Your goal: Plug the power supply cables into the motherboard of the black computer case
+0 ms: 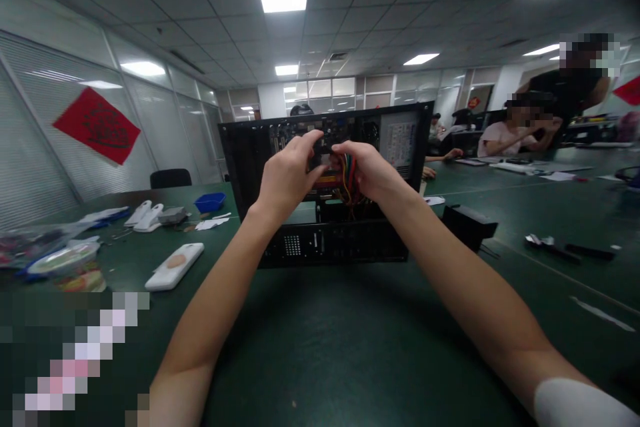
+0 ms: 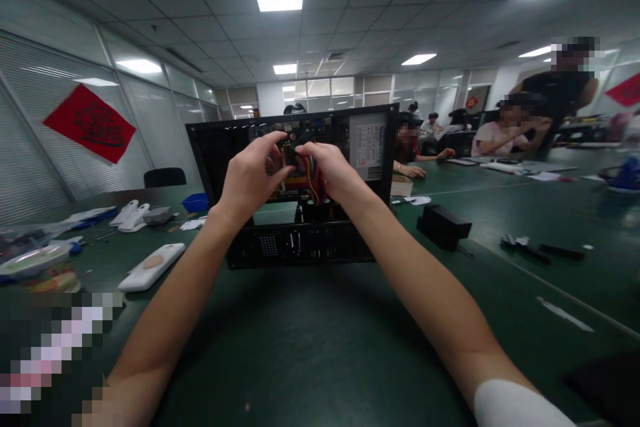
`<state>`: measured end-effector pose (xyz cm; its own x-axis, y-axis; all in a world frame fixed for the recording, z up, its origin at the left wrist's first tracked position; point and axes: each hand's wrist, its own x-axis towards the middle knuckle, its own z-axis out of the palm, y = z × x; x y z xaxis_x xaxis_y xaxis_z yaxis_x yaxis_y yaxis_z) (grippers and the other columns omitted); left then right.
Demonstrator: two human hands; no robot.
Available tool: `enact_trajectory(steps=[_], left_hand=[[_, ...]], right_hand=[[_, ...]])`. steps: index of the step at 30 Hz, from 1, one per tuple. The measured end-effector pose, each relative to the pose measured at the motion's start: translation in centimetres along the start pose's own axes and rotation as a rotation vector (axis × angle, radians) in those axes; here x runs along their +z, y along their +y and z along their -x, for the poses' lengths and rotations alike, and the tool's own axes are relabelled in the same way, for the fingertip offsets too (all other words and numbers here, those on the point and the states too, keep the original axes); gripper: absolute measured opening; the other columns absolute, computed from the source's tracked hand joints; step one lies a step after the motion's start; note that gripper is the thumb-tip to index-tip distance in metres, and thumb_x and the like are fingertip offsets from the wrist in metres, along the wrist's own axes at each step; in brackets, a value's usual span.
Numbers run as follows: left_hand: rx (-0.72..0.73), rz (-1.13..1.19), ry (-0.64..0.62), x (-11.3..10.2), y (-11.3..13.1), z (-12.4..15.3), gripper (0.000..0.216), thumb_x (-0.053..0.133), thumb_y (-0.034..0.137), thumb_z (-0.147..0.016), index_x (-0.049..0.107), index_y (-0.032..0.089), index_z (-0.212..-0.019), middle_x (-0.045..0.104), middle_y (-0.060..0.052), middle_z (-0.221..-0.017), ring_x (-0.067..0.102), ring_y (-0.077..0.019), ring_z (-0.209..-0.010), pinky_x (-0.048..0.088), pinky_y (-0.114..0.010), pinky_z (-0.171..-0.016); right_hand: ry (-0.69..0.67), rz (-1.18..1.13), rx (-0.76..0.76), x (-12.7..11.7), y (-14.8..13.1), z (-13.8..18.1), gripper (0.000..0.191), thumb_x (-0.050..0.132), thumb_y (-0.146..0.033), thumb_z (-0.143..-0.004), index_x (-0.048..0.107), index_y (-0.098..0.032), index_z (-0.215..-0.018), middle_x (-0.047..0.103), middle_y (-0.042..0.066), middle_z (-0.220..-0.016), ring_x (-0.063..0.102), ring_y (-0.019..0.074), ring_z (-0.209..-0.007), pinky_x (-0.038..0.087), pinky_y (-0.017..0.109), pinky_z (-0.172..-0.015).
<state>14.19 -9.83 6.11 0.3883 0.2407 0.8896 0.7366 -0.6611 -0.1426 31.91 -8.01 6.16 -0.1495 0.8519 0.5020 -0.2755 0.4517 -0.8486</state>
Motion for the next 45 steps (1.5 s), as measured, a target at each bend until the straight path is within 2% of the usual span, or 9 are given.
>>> enact_trajectory(steps=[5, 15, 18, 20, 23, 25, 31, 36, 45], left_hand=[[0.139, -0.093, 0.087, 0.5, 0.5, -0.2, 0.032, 0.058, 0.025, -0.101, 0.061, 0.019, -0.132, 0.066, -0.009, -0.124, 0.067, -0.0211, -0.112, 0.058, -0.032, -0.094], [0.145, -0.164, 0.084, 1.3, -1.4, -0.3, 0.024, 0.053, 0.029, -0.103, 0.073, 0.019, -0.111, 0.071, -0.010, -0.108, 0.066, -0.0222, -0.101, 0.053, -0.038, -0.093], [0.124, -0.159, 0.031, 1.6, -1.9, -0.2, 0.021, 0.057, 0.026, -0.100, 0.076, 0.021, -0.107, 0.072, -0.011, -0.109, 0.066, -0.0250, -0.104, 0.050, -0.043, -0.098], [0.105, -0.138, 0.011, 2.2, -2.5, 0.0, 0.021, 0.058, 0.024, -0.097, 0.077, 0.020, -0.105, 0.073, -0.011, -0.108, 0.067, -0.0259, -0.103, 0.049, -0.044, -0.098], [0.065, -0.079, -0.037, 3.4, -3.8, 0.4, 0.020, 0.061, 0.024, -0.095, 0.078, 0.018, -0.103, 0.074, -0.012, -0.106, 0.069, -0.0264, -0.099, 0.053, -0.042, -0.093], [0.032, -0.021, -0.076, 4.3, -4.7, 0.8, 0.019, 0.063, 0.022, -0.093, 0.078, 0.016, -0.104, 0.075, -0.014, -0.107, 0.071, -0.0264, -0.097, 0.055, -0.040, -0.089], [0.127, 0.166, -0.412, 8.1, -6.6, 2.4, 0.023, 0.059, 0.014, -0.094, 0.078, 0.018, -0.105, 0.076, -0.012, -0.114, 0.070, -0.0250, -0.111, 0.055, -0.037, -0.097], [0.110, 0.014, -0.659, 10.5, -7.3, 2.5, 0.027, 0.054, 0.018, -0.097, 0.080, 0.014, -0.104, 0.077, -0.013, -0.106, 0.072, -0.0264, -0.104, 0.054, -0.036, -0.095], [0.129, -0.031, -0.755, 12.9, -6.7, 2.0, 0.029, 0.055, 0.009, -0.091, 0.082, 0.013, -0.100, 0.077, -0.015, -0.101, 0.072, -0.0258, -0.100, 0.054, -0.034, -0.093]], right_hand=[[0.061, -0.068, -0.097, -0.1, -0.1, -0.1, 0.029, 0.081, -0.038, -0.065, 0.065, -0.019, -0.079, 0.067, -0.002, -0.073, 0.064, 0.0161, -0.072, 0.055, 0.030, -0.071], [-0.047, 0.062, -0.087, -0.1, 2.3, -1.3, 0.044, 0.086, -0.052, -0.069, 0.070, -0.016, -0.090, 0.073, 0.003, -0.085, 0.068, 0.0157, -0.079, 0.057, 0.028, -0.072], [-0.050, 0.281, -0.122, -1.0, 2.7, -1.8, 0.046, 0.062, -0.061, -0.091, 0.070, -0.016, -0.101, 0.074, 0.008, -0.094, 0.070, 0.0197, -0.087, 0.059, 0.033, -0.076], [0.023, 0.550, -0.295, -1.7, 2.8, -1.8, 0.040, 0.047, -0.049, -0.103, 0.068, -0.017, -0.116, 0.072, 0.012, -0.112, 0.068, 0.0237, -0.106, 0.059, 0.038, -0.089], [-0.017, 1.058, -0.645, -2.5, 3.3, -1.6, 0.035, 0.041, -0.019, -0.103, 0.063, -0.016, -0.131, 0.059, 0.016, -0.141, 0.054, 0.0252, -0.134, 0.047, 0.042, -0.112], [-0.145, 1.335, -0.726, -2.7, 3.9, -1.4, 0.039, 0.039, -0.009, -0.100, 0.062, -0.013, -0.132, 0.056, 0.018, -0.143, 0.052, 0.0259, -0.135, 0.044, 0.042, -0.115], [-0.290, 1.735, -0.461, -3.4, 6.5, -1.2, 0.034, 0.040, -0.008, -0.101, 0.062, -0.012, -0.127, 0.063, 0.018, -0.125, 0.064, 0.0273, -0.114, 0.054, 0.036, -0.094], [-0.295, 1.809, -0.163, -5.7, 7.6, -1.5, 0.032, 0.040, -0.011, -0.101, 0.068, -0.009, -0.116, 0.064, 0.021, -0.126, 0.069, 0.0266, -0.109, 0.053, 0.031, -0.089], [-0.336, 1.754, -0.183, -7.9, 8.8, -1.7, 0.025, 0.057, -0.020, -0.095, 0.075, -0.011, -0.110, 0.070, 0.019, -0.119, 0.069, 0.0298, -0.108, 0.051, 0.032, -0.084]])
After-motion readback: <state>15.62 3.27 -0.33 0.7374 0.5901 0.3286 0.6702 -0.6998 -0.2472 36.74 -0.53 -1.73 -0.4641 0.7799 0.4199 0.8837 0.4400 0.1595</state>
